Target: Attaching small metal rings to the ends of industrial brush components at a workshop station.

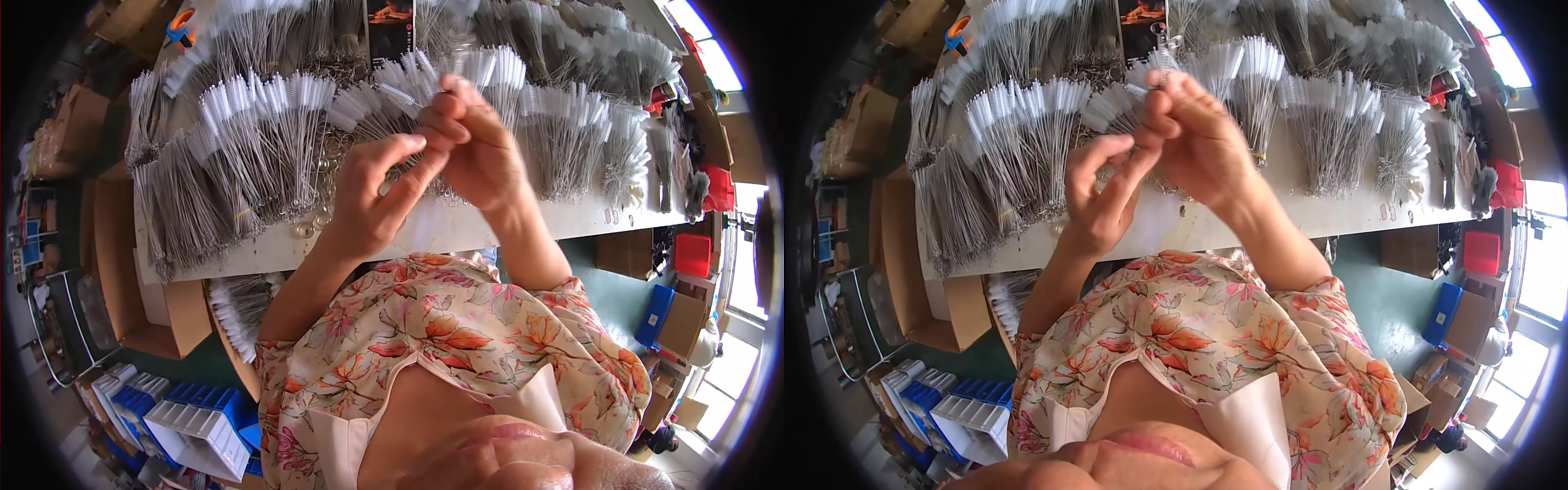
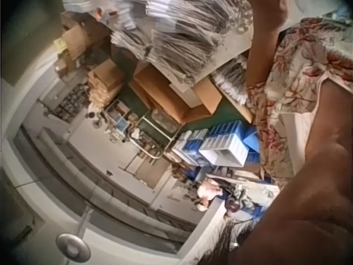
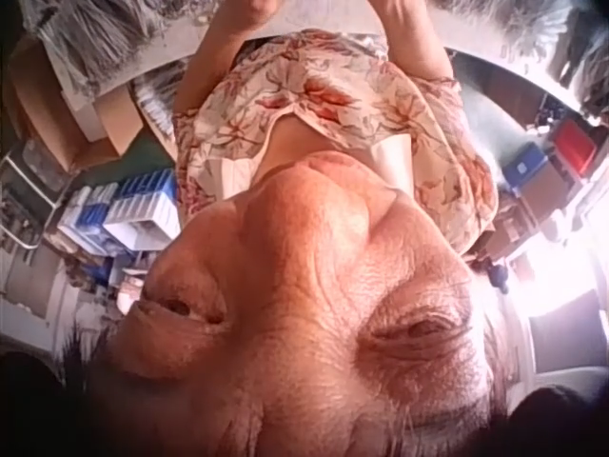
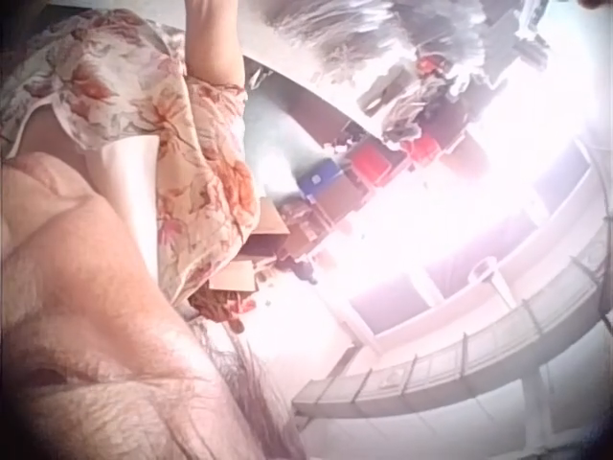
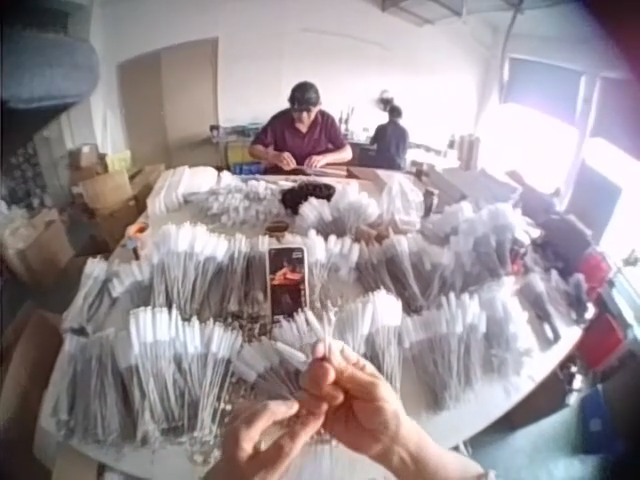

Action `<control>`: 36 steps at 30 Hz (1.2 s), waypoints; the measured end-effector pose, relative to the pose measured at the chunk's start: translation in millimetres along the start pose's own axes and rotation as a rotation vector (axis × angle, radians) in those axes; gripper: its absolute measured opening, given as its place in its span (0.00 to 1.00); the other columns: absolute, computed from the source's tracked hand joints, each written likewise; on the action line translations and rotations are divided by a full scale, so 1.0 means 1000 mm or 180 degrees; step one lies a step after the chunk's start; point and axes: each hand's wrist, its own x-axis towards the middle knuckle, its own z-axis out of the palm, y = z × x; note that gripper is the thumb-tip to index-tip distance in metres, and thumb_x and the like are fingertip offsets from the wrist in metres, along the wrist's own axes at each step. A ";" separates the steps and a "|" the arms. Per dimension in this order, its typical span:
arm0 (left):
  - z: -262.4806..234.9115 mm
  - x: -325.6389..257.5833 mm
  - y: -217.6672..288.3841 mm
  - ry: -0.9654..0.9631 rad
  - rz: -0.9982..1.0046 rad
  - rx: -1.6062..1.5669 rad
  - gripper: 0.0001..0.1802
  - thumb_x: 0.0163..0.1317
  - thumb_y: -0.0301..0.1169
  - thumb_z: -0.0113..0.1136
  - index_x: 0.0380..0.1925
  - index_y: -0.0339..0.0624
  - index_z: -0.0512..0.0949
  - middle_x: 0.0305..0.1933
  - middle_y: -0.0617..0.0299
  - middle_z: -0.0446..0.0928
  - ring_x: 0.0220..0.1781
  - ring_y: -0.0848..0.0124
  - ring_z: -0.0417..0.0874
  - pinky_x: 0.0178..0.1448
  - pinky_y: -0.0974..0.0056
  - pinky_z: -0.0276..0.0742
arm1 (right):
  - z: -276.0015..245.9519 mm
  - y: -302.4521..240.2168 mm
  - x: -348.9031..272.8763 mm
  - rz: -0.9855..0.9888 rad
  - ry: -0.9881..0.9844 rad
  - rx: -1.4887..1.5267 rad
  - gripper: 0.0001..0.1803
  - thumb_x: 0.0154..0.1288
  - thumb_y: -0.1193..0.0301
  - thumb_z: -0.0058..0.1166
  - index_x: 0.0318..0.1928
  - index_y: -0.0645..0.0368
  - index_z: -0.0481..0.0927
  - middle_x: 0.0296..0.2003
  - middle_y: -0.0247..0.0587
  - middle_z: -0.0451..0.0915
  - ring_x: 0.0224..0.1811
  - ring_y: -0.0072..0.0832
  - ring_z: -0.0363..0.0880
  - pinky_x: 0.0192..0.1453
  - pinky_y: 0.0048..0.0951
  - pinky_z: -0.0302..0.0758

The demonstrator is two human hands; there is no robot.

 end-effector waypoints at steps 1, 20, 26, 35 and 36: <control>-0.007 -0.001 -0.001 0.0003 -0.0016 0.0008 0.15 0.48 0.23 0.62 0.40 0.37 0.79 0.50 0.52 0.66 0.45 0.62 0.74 0.48 0.64 0.73 | -0.003 -0.012 -0.005 -0.0082 -0.0180 -0.0143 0.10 0.68 0.69 0.42 0.43 0.60 0.72 0.23 0.28 0.72 0.22 0.15 0.63 0.25 0.17 0.64; -0.025 -0.002 0.022 -0.0560 -0.0685 -0.1935 0.11 0.44 0.29 0.68 0.27 0.42 0.76 0.29 0.62 0.75 0.32 0.67 0.77 0.33 0.64 0.74 | -0.016 -0.020 -0.057 0.2402 -0.0832 -0.2547 0.10 0.65 0.66 0.50 0.35 0.61 0.77 0.23 0.29 0.75 0.23 0.14 0.70 0.27 0.15 0.67; 0.003 -0.043 -0.038 -0.1209 -0.1536 0.0031 0.08 0.48 0.32 0.65 0.27 0.42 0.78 0.32 0.61 0.77 0.35 0.65 0.77 0.39 0.62 0.71 | -0.064 -0.037 -0.092 0.0802 -0.0662 -0.6754 0.07 0.59 0.69 0.51 0.31 0.58 0.78 0.23 0.40 0.77 0.25 0.35 0.77 0.29 0.33 0.71; 0.021 -0.062 -0.060 -0.1699 -0.1272 0.1017 0.07 0.43 0.28 0.65 0.23 0.43 0.76 0.25 0.62 0.74 0.33 0.65 0.72 0.41 0.61 0.60 | -0.101 -0.002 -0.115 0.0561 -0.0269 -0.6809 0.06 0.58 0.71 0.51 0.28 0.59 0.78 0.22 0.44 0.77 0.24 0.40 0.77 0.28 0.37 0.71; 0.017 -0.057 -0.057 -0.1707 -0.1260 0.1018 0.07 0.43 0.28 0.65 0.23 0.43 0.76 0.25 0.62 0.74 0.33 0.65 0.72 0.41 0.61 0.60 | -0.094 -0.001 -0.116 0.0663 -0.0052 -0.6170 0.05 0.58 0.71 0.52 0.29 0.60 0.78 0.22 0.44 0.77 0.23 0.38 0.77 0.28 0.35 0.71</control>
